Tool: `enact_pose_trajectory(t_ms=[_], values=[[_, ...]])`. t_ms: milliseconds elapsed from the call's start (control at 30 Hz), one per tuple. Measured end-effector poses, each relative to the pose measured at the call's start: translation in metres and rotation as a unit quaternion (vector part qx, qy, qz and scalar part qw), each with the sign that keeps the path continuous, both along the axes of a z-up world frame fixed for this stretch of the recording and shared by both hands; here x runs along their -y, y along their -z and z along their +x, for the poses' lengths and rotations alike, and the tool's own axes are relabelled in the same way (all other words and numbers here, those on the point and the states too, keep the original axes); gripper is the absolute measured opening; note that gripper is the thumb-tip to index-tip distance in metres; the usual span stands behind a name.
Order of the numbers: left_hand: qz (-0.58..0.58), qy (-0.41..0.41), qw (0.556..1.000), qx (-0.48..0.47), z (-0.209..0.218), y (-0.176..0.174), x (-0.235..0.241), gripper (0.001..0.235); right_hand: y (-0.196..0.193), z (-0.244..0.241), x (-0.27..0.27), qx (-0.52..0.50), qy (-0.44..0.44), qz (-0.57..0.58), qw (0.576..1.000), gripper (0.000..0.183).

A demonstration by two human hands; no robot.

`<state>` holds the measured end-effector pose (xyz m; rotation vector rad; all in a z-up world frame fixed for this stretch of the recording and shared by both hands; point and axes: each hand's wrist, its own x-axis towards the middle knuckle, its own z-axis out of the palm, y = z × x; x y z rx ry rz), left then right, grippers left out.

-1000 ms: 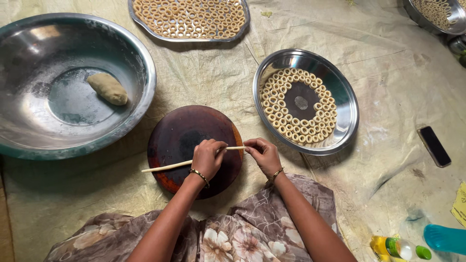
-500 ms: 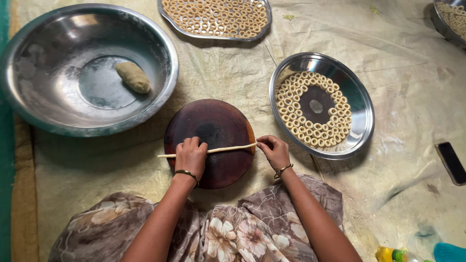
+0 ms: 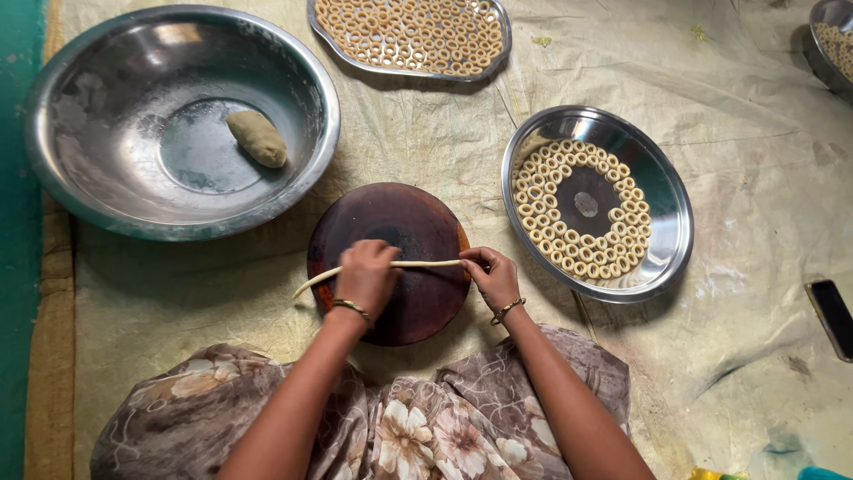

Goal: The person rolls small pieces of dough into thin ropes on a wooden board, then folds and pinches them into small rings. The finished rings are placed into a metal tray. The process is repeated with multiple pieces of dough.

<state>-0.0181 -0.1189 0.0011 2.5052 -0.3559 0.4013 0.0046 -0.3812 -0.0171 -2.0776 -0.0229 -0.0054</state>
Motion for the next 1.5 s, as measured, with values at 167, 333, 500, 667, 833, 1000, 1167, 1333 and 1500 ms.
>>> enact_pose_trajectory(t_ms=[167, 333, 500, 667, 833, 1000, 1167, 1333, 1500], values=[[-0.017, 0.032, 0.995, 0.091, 0.012, 0.01, 0.042, 0.025, -0.01, -0.004, -0.003, 0.008, -0.013, 0.038, 0.999, 0.013], [-0.062, 0.056, 0.996, -0.005, 0.021, 0.01, 0.042, 0.004, -0.023, -0.003, 0.0, -0.002, -0.055, 0.135, 0.989, 0.017], [-0.095, 0.064, 0.985, -0.131, 0.027, 0.002, 0.035, 0.013, -0.026, 0.0, 0.002, -0.004, -0.024, 0.115, 0.993, 0.018], [-0.101, 0.091, 0.978, -0.161, 0.032, -0.002, 0.032, 0.016, -0.025, 0.001, 0.003, 0.001, 0.009, 0.047, 0.999, 0.014], [-0.083, 0.078, 0.98, -0.166, 0.032, 0.002, 0.029, 0.015, -0.025, 0.0, 0.001, 0.031, 0.0, -0.003, 1.0, 0.013], [-0.119, 0.08, 0.968, -0.208, 0.035, 0.005, 0.027, 0.017, -0.028, -0.002, -0.001, 0.009, 0.001, 0.077, 0.997, 0.016], [-0.293, 0.072, 0.914, -0.271, 0.043, 0.023, 0.022, 0.019, -0.033, -0.003, -0.007, -0.017, -0.015, 0.146, 0.989, 0.019], [-0.458, 0.105, 0.828, -0.305, 0.049, 0.041, 0.02, 0.023, -0.04, -0.008, -0.016, 0.024, -0.035, 0.098, 0.994, 0.02], [-0.563, 0.097, 0.733, -0.369, 0.049, 0.035, 0.017, 0.023, -0.044, -0.007, -0.025, 0.019, -0.043, 0.046, 0.998, 0.01]])
